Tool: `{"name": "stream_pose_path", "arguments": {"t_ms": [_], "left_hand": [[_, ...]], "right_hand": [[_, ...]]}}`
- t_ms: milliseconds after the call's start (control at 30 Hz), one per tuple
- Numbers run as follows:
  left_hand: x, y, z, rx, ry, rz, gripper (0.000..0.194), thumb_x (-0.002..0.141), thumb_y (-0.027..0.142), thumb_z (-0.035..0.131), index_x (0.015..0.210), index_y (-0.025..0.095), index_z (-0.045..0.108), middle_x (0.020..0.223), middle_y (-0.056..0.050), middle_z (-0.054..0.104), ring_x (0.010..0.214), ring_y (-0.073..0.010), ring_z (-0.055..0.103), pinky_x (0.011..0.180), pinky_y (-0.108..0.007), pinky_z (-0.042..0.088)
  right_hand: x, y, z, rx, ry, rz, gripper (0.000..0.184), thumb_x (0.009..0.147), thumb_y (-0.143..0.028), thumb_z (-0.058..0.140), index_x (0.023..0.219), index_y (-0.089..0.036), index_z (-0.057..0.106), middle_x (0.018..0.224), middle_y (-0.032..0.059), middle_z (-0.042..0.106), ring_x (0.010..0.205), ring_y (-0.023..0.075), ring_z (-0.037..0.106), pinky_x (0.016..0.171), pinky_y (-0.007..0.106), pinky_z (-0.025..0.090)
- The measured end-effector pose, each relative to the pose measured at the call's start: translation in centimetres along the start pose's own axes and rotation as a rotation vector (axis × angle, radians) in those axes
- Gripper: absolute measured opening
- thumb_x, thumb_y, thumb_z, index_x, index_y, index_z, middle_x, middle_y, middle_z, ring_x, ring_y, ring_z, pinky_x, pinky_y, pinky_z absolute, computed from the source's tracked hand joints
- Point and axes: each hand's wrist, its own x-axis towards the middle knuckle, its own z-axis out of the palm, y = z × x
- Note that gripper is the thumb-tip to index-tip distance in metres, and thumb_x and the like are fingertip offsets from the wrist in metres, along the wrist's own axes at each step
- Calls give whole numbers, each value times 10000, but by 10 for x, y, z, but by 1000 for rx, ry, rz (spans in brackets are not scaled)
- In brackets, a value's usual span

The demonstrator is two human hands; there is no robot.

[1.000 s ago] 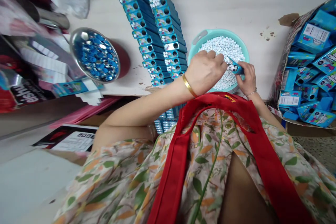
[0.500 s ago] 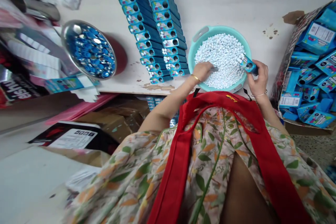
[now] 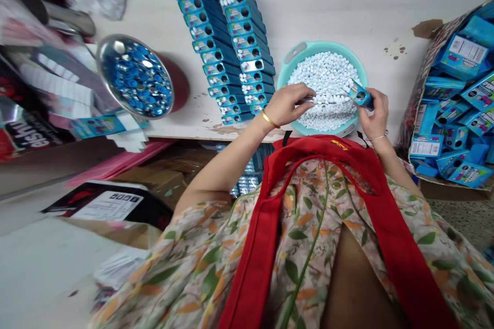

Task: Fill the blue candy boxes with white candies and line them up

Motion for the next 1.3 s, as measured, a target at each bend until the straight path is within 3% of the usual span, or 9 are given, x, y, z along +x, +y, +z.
{"name": "stream_pose_path", "arguments": {"t_ms": [133,367,500,600,700,867,1000,1133,1300], "left_hand": [[10,37,-35,158,-9,22,229,1072,324,611,1210,208,752,1065,-72,758,1060,-239,726,977,-414,565],[20,101,-52,412,-56,60,335,1116,161,404,1081,166,738,1009,-105,717,1065,-275,712,1003,-487,560],[11,112,-76,467,-97,36,340,1139,177,382,1088,144,717,1071,-131,721,1116,-311,723,990,-497,563],[7,94,-78,439,-87,11,357,1136,462,555,1236,150,698,1261,-154,710,1144,-322,728,946,-453,585],[1,63,-51,295,-34,8,649,1030,714,671,1422,199,633,1437,-149,655,1204,-299,707,932,-381,600],[-34,25,1,165,-73,-98,392,1044,440,691,1355,200,680,1302,-133,681,1120,-284,724,896,-351,566],[-96,3,2,74,38,-260,371,1033,405,693,1331,183,693,1206,-120,678,1080,-276,687,932,-358,552],[-151,-41,-5,74,114,-482,346,985,391,722,1257,176,710,1143,-111,666,1061,-286,648,952,-376,544],[-163,-96,14,70,22,-645,327,926,382,684,1182,180,678,1199,-132,689,1109,-291,656,1012,-393,559]], "right_hand": [[4,-6,18,27,-43,-89,454,1052,-506,566,1444,-284,627,1405,137,747,1339,378,689,1198,661,571],[4,-7,41,79,-59,-163,450,1056,-469,559,1466,-292,612,1420,134,751,1346,374,690,1199,659,576],[2,-4,46,167,-78,-100,464,1035,-516,620,1449,-307,627,1410,124,750,1341,370,696,1209,638,580],[-1,-6,47,247,-93,-67,486,1002,-557,672,1419,-309,652,1389,115,762,1313,365,714,1188,628,599],[-2,-16,52,307,-156,-70,479,949,-578,753,1341,-306,708,1306,112,799,1252,366,739,1153,617,623],[6,-45,68,447,-373,-141,531,945,-617,794,1369,-303,740,1350,119,796,1304,370,743,1215,618,604],[13,-57,69,399,-468,-213,713,928,-736,782,1480,-293,695,1424,137,785,1340,367,748,1220,594,616],[17,-51,52,327,-425,-229,512,1014,-681,713,1334,-286,772,1251,128,847,1154,324,813,1076,548,684],[13,-44,27,248,-267,-138,484,1022,-702,691,1225,-275,794,1164,116,855,1057,297,813,1012,531,689]]}}
